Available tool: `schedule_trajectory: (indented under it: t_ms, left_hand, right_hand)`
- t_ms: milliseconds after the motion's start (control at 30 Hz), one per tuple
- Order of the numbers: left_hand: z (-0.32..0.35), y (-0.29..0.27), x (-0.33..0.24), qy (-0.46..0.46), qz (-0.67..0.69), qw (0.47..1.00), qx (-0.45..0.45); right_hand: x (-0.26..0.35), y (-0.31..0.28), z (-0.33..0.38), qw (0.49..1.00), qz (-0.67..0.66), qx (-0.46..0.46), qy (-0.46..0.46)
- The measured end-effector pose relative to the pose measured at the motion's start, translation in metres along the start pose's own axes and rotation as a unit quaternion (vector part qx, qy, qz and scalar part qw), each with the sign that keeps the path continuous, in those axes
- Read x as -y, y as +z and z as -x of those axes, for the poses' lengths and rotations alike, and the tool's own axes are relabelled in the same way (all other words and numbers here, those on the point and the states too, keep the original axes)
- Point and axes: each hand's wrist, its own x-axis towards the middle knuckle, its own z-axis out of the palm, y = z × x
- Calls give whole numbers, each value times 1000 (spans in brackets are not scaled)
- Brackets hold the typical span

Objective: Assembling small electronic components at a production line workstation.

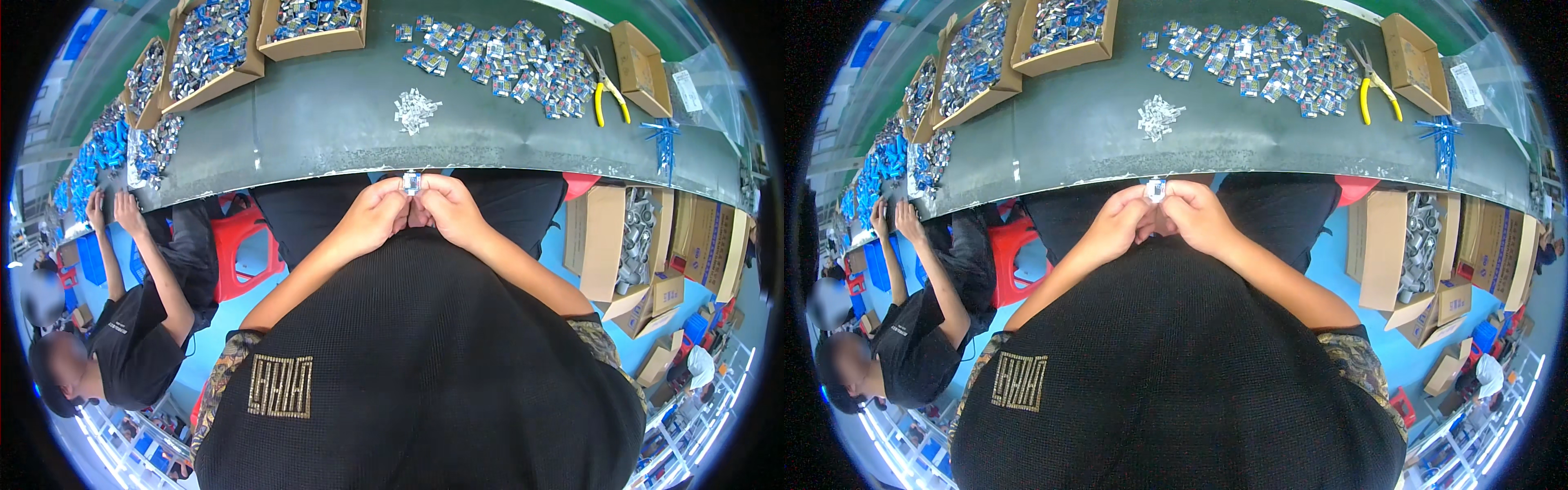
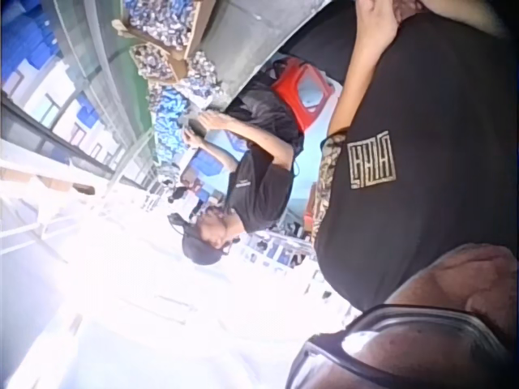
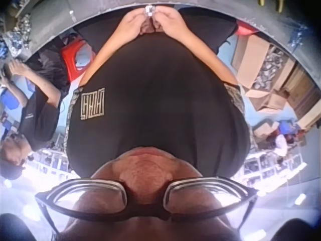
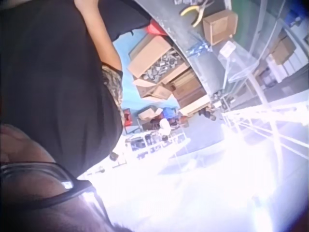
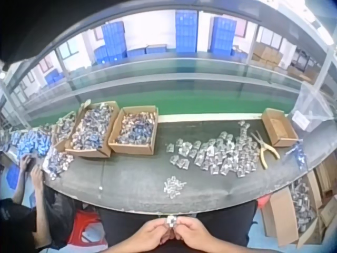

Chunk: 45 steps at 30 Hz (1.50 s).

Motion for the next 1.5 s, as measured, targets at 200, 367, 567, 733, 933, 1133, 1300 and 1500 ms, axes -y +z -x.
schedule_trajectory:
  t_ms: [200, 367, 567, 733, 933, 1133, 1300, 1500]
  left_hand:
    - [-2, 1, 5, 2, 77, 997, 17]
    - [-3, 4, 3, 6, 95, 995, 16]
    - [-5, -1, 3, 2, 83, 996, 35]
    - [-5, -3, 7, -1, 91, 995, 34]
    - [-5, -1, 8, 8, 112, 993, 32]
    - [1, 6, -9, -16, 97, 995, 27]
    - [5, 7, -6, -17, 98, 995, 26]
    - [54, 36, -44, 130, -149, 980, 34]
  right_hand:
    - [6, 2, -1, 999, -32, 2, 21]
    - [-4, -4, -3, 998, -63, 3, 23]
    - [-2, -3, -4, 999, -42, 11, 10]
    - [-6, 0, -4, 998, -59, 2, -2]
    - [-8, -1, -4, 997, -76, -1, 25]
    - [2, 1, -1, 996, -80, -5, 35]
    - [0, 3, 4, 996, -85, -5, -2]
    - [32, 14, 45, 983, 95, 51, -152]
